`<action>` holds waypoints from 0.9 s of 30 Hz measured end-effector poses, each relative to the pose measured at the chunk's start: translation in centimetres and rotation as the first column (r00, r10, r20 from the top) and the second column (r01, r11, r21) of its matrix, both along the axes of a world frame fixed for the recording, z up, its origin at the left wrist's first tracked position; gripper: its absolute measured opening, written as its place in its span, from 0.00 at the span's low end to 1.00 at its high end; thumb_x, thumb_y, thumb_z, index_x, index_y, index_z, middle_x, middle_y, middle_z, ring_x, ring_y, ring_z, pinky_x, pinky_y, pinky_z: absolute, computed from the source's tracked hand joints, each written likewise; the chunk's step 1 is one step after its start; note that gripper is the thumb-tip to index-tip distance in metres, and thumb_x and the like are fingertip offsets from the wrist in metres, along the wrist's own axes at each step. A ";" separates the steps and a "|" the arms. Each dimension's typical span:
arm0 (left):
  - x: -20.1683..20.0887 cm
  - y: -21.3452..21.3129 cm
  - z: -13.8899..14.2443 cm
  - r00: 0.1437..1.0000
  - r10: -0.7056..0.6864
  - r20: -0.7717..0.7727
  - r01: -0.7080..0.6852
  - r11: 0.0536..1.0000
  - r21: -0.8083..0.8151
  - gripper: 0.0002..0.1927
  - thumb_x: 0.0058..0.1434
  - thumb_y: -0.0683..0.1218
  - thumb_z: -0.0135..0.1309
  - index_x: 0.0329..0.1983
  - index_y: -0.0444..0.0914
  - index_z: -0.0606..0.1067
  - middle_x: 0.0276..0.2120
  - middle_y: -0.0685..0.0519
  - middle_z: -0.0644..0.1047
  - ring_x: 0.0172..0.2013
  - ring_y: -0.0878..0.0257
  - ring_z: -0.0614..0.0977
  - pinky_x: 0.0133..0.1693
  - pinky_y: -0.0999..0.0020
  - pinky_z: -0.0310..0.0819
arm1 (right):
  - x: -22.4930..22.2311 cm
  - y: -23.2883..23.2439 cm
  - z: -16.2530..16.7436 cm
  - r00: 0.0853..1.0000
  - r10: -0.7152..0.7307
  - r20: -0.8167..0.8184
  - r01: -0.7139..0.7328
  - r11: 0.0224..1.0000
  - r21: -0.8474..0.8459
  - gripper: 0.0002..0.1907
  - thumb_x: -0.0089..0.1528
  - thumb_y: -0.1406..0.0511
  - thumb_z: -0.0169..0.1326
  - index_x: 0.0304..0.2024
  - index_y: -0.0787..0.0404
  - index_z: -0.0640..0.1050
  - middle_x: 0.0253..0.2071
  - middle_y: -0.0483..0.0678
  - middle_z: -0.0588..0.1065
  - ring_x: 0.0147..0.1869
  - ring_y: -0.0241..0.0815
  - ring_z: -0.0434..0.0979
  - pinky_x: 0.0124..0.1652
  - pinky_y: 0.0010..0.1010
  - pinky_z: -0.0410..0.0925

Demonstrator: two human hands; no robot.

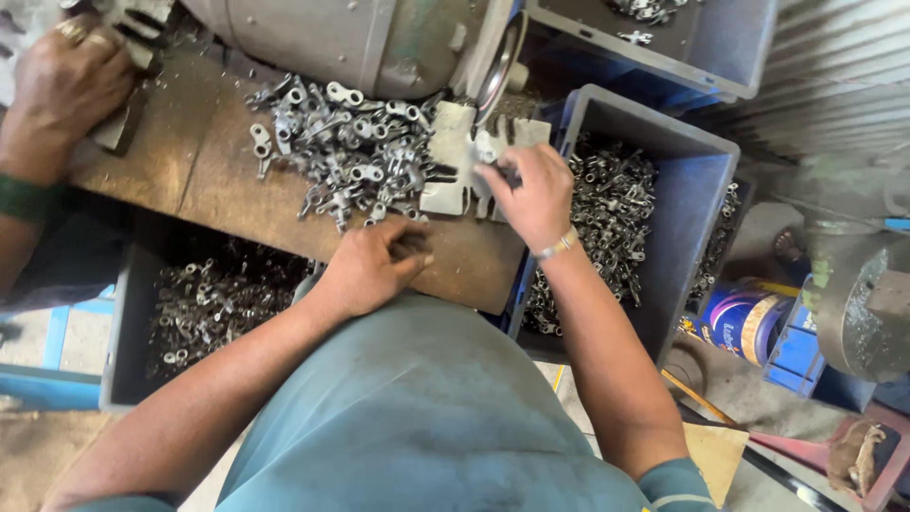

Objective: The person repeatedly picks small metal parts from a bin, presses them against a rotating grinding wheel to deburr edges, and places the finished parts into a second bin. The process is continuous and repetitive throughout the clip.

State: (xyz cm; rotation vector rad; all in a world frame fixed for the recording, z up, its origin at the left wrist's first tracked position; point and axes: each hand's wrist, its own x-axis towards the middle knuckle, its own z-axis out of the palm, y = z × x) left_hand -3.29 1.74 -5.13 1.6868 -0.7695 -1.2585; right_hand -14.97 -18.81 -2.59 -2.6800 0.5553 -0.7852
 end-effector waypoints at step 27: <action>2.7 -4.8 1.8 0.765 0.206 0.610 -0.023 0.955 -0.295 0.10 0.69 0.44 0.51 0.35 0.34 0.77 0.30 0.38 0.78 0.32 0.40 0.81 0.36 0.49 0.75 | -2.0 4.6 1.0 0.981 0.082 0.174 -0.108 0.983 0.146 0.24 0.51 0.67 0.67 0.48 0.67 0.76 0.48 0.58 0.78 0.48 0.58 0.80 0.48 0.41 0.72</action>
